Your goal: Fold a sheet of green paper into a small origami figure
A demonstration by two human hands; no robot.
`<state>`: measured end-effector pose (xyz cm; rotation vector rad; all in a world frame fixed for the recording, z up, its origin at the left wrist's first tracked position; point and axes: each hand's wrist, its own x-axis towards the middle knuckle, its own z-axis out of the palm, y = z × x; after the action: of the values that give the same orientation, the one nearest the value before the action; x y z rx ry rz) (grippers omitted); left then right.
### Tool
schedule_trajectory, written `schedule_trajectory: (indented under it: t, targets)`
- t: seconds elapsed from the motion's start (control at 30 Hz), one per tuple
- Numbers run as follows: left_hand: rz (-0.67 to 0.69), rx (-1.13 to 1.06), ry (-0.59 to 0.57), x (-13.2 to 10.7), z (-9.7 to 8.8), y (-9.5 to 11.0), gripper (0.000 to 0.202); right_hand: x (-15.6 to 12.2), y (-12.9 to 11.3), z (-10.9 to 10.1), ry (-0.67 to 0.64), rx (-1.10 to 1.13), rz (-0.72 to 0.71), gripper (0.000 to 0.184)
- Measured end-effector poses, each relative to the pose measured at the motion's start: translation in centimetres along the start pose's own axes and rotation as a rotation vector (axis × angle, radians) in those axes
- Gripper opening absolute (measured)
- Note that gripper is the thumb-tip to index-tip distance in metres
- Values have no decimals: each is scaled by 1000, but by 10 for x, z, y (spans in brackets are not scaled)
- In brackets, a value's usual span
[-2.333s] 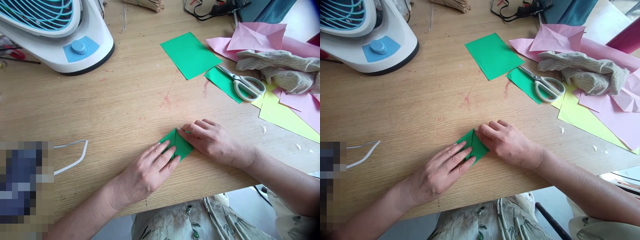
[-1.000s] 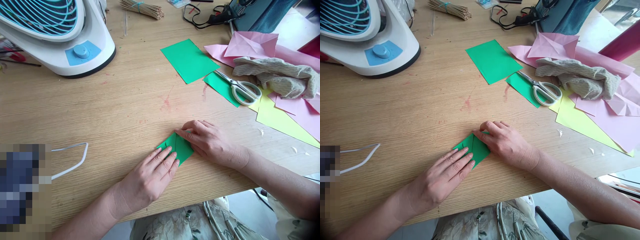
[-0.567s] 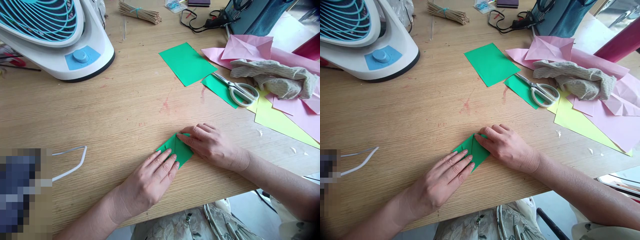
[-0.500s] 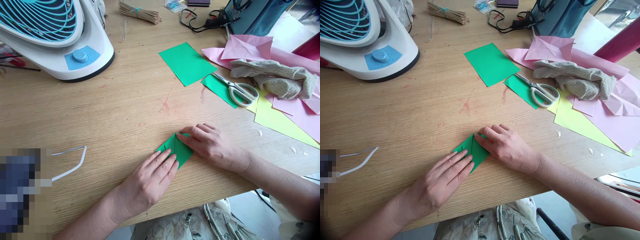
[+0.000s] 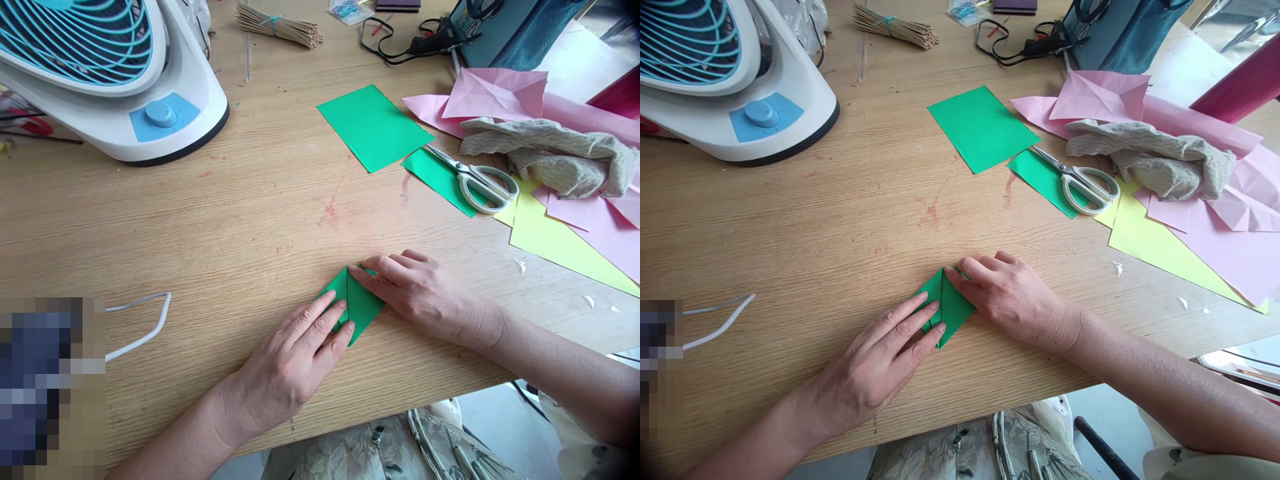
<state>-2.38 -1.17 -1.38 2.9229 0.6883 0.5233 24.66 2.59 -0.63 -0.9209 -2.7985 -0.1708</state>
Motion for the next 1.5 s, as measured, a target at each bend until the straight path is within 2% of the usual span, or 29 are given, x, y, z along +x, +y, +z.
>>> schedule_trajectory:
  t: [0.1, 0.33, 0.97, 1.17, 1.5]
  targets:
    - [0, -4, 10, -1, 2, -1, 36, 1, -1, 1, 3, 0, 6, 36]
    - [-27, -6, -55, -3, 3, -1, 46, 2, -4, 2, -28, -58, 0, 37]
    - [-62, 6, -112, 2, -2, -3, 41, 3, -3, 2, -59, -46, -2, 40]
    - [-34, 73, -114, 7, -4, -4, 47, 4, -2, 2, -48, -35, 2, 39]
    - [-44, 10, -161, 11, -6, -12, 41, 2, -3, 0, -40, -134, -19, 37]
